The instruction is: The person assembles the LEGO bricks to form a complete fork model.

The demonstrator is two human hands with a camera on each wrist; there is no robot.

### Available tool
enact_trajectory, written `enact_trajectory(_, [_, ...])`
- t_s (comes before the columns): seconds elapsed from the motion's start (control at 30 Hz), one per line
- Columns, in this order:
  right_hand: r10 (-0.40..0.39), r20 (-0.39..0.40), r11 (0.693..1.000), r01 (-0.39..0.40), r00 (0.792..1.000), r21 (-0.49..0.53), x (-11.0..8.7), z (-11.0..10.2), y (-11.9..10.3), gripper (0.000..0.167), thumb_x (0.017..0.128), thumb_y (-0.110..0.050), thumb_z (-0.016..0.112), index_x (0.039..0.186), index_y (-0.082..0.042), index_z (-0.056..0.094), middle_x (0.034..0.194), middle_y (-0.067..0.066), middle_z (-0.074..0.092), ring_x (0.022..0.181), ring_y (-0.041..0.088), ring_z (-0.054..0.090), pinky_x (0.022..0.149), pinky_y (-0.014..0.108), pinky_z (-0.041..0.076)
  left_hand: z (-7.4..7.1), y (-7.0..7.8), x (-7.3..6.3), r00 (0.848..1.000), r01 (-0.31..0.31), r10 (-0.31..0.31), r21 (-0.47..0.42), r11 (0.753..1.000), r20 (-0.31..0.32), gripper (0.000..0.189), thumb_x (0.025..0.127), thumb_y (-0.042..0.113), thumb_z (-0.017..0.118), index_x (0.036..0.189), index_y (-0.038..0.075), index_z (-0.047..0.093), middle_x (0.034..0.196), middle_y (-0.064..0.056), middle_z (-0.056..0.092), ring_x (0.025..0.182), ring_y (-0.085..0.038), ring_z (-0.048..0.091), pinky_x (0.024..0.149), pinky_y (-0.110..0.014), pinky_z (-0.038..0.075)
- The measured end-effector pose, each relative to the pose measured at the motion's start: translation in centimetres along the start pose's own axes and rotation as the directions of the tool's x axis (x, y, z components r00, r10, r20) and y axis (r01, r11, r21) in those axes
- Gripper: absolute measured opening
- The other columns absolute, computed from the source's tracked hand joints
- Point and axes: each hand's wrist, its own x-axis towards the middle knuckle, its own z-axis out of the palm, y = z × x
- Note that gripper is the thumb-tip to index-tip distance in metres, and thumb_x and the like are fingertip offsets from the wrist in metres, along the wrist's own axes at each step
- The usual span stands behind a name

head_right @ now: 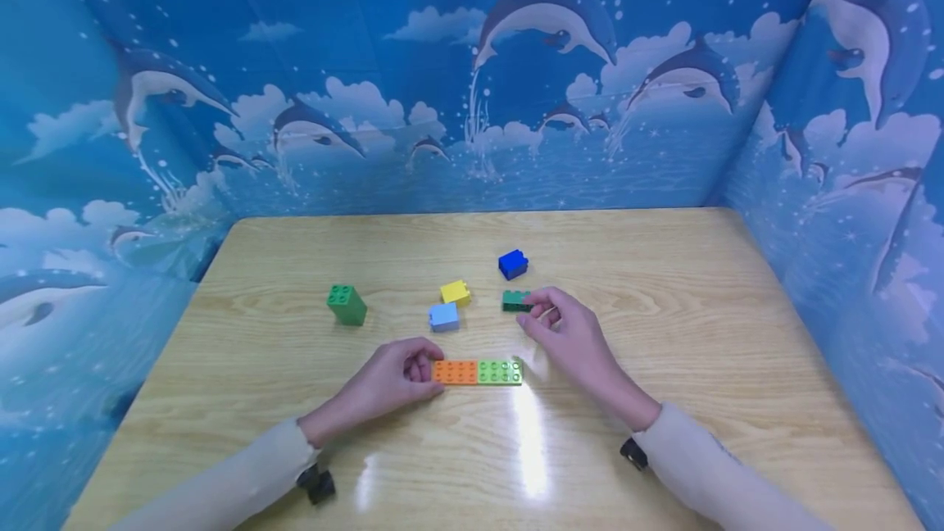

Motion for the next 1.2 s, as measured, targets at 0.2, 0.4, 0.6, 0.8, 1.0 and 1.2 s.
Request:
enact_trajectory(0.2, [0.023, -0.040, 1.000, -0.023, 0.999, 0.003, 2.4, -0.4, 0.3, 0.042, 0.106, -0.032, 0.074, 0.134, -0.002, 0.068, 0.111, 0.009, 0.068, 0.098, 0.025, 0.062, 0.078, 0.027, 0.054, 0.0, 0.1, 0.1, 1.000, 0.017, -0.017, -0.008, 1.000, 0.005, 0.041, 0.086, 0.009, 0.092, 0.122, 0.009, 0.073, 0.088, 0.003, 0.066, 0.075, -0.015, 0.063, 0.064, -0.026, 0.054])
enact_trajectory(0.4, [0.068, -0.051, 0.998, -0.068, 0.996, 0.009, 5.0, -0.6, 0.9, 0.049, 0.107, -0.036, 0.073, 0.140, -0.001, 0.065, 0.114, 0.012, 0.068, 0.099, 0.027, 0.063, 0.079, 0.035, 0.054, 0.0, 0.0, 0.0, 1.000, 0.008, -0.007, -0.029, 1.000, 0.008, 0.040, 0.086, 0.008, 0.092, 0.122, 0.007, 0.073, 0.089, 0.003, 0.066, 0.076, -0.015, 0.063, 0.065, -0.026, 0.054])
enact_trajectory(0.6, [0.116, -0.018, 0.993, -0.116, 0.993, 0.001, 7.0, -0.5, 1.1, 0.061, 0.107, -0.043, 0.072, 0.148, 0.000, 0.058, 0.118, 0.015, 0.065, 0.102, 0.029, 0.063, 0.078, 0.037, 0.054, -0.1, -0.1, 0.1, 1.000, 0.012, -0.012, -0.042, 0.999, 0.015, 0.040, 0.086, 0.007, 0.091, 0.122, 0.008, 0.073, 0.090, 0.002, 0.067, 0.078, -0.016, 0.064, 0.067, -0.028, 0.057])
enact_trajectory(0.8, [0.169, 0.017, 0.985, -0.169, 0.985, -0.020, 8.3, -0.2, 0.9, 0.070, 0.107, -0.047, 0.071, 0.155, 0.001, 0.053, 0.122, 0.018, 0.063, 0.105, 0.031, 0.063, 0.081, 0.039, 0.054, -0.2, 0.0, 0.2, 0.999, 0.022, -0.021, -0.048, 0.999, 0.024, 0.040, 0.086, 0.005, 0.091, 0.122, 0.008, 0.073, 0.091, 0.002, 0.067, 0.078, -0.016, 0.065, 0.068, -0.028, 0.057])
enact_trajectory(1.0, [0.214, 0.035, 0.975, -0.212, 0.976, -0.059, 9.3, -0.1, 0.9, 0.074, 0.107, -0.052, 0.068, 0.156, 0.001, 0.051, 0.121, 0.018, 0.064, 0.099, 0.030, 0.065, 0.079, 0.039, 0.055, -0.2, 0.0, 0.3, 0.999, 0.029, -0.027, -0.051, 0.998, 0.023, 0.040, 0.086, 0.005, 0.091, 0.121, 0.008, 0.073, 0.091, 0.002, 0.067, 0.078, -0.016, 0.065, 0.068, -0.029, 0.058])
enact_trajectory(1.2, [0.259, 0.051, 0.964, -0.254, 0.965, -0.079, 10.0, 0.1, 1.1, 0.076, 0.106, -0.055, 0.069, 0.155, 0.001, 0.053, 0.119, 0.017, 0.063, 0.098, 0.028, 0.061, 0.081, 0.040, 0.052, -0.2, -0.2, 0.3, 0.999, 0.027, -0.025, -0.063, 0.998, 0.030, 0.040, 0.086, 0.005, 0.091, 0.121, 0.008, 0.073, 0.091, 0.002, 0.067, 0.079, -0.017, 0.065, 0.069, -0.029, 0.058])
